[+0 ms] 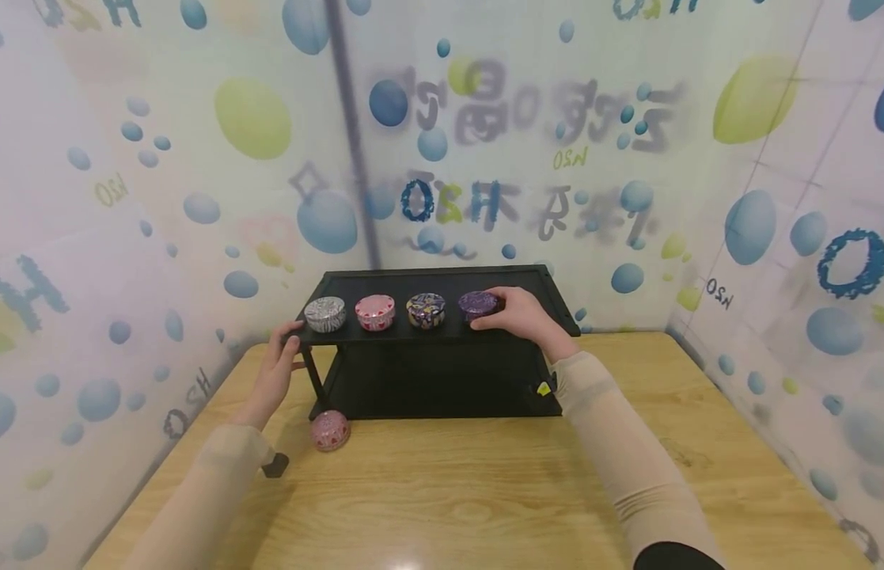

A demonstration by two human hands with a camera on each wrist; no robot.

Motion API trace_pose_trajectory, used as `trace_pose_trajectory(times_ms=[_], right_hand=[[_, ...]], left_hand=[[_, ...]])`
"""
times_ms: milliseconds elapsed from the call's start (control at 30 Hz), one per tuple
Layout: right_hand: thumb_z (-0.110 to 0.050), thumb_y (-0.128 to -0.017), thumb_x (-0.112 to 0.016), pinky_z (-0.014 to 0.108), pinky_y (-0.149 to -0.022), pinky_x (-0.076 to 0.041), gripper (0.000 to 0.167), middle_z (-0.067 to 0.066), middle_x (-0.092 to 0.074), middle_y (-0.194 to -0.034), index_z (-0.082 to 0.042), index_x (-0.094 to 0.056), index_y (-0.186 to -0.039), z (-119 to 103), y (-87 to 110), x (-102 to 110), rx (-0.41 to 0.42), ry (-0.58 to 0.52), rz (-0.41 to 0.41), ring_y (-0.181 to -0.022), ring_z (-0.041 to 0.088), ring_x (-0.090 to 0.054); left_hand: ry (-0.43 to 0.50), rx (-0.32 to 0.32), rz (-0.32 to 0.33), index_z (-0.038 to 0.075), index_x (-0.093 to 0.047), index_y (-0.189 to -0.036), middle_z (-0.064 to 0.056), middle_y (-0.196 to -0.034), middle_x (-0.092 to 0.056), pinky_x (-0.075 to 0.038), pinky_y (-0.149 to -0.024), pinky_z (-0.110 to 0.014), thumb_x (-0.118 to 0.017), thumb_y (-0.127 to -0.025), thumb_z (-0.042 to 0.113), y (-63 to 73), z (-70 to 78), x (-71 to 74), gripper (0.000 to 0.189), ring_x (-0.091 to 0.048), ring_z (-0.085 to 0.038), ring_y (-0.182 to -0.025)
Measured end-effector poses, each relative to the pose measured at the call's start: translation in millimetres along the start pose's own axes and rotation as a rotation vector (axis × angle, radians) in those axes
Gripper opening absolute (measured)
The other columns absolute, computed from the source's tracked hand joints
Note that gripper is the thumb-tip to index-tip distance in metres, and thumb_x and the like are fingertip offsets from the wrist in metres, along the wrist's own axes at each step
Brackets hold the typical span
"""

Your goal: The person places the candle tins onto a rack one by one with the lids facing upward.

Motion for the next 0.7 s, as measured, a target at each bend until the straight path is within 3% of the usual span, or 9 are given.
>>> trace_pose_trajectory(times_ms=[167,433,700], right_hand=[[-0.032,-0.08,-0.08,0.05,-0.094,-0.045,0.073,0.022,-0.056,-0.129,0.002,-0.049,-0.137,2.3,-0.3,0.8,0.005,0.009,-0.008,-0.114,0.034,-0.053],[-0.03,-0.08,-0.079,0.05,-0.093,-0.045,0.073,0.022,-0.057,-0.128,0.002,-0.049,-0.137,1.0,0.7,-0.3,0.015,0.005,-0.014,-0.112,0.034,-0.054],[-0.032,-0.08,-0.079,0.052,-0.098,-0.043,0.079,0.024,-0.052,-0.135,0.002,-0.043,-0.142,1.0,1.8,1.5,0.0,-0.002,-0.029,-0.119,0.036,-0.05]], left_hand=[[0.018,-0.004,0.01,0.01,-0.033,-0.144,-0.018,-0.152,-0.028,-0.045,-0.088,-0.059,-0.036,-0.106,0.029,-2.8,-10.3,-1.8,0.042,-0.047,-0.041,-0.12],[0.026,-0.004,0.005,0.01,-0.032,-0.143,-0.019,-0.151,-0.029,-0.042,-0.09,-0.066,-0.036,-0.107,0.03,-1.2,-9.7,-2.5,0.042,-0.046,-0.041,-0.119],[0.026,-0.013,0.008,0.01,-0.032,-0.143,-0.021,-0.151,-0.027,-0.043,-0.089,-0.066,-0.036,-0.106,0.033,-0.6,-8.0,-2.2,0.044,-0.045,-0.044,-0.12]])
Point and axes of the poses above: each hand's wrist, its own y-axis away from the middle knuckle, its own x-axis out of the back of the hand, z = x × y, the point moved 4 cm from there along -y, towards the middle knuckle
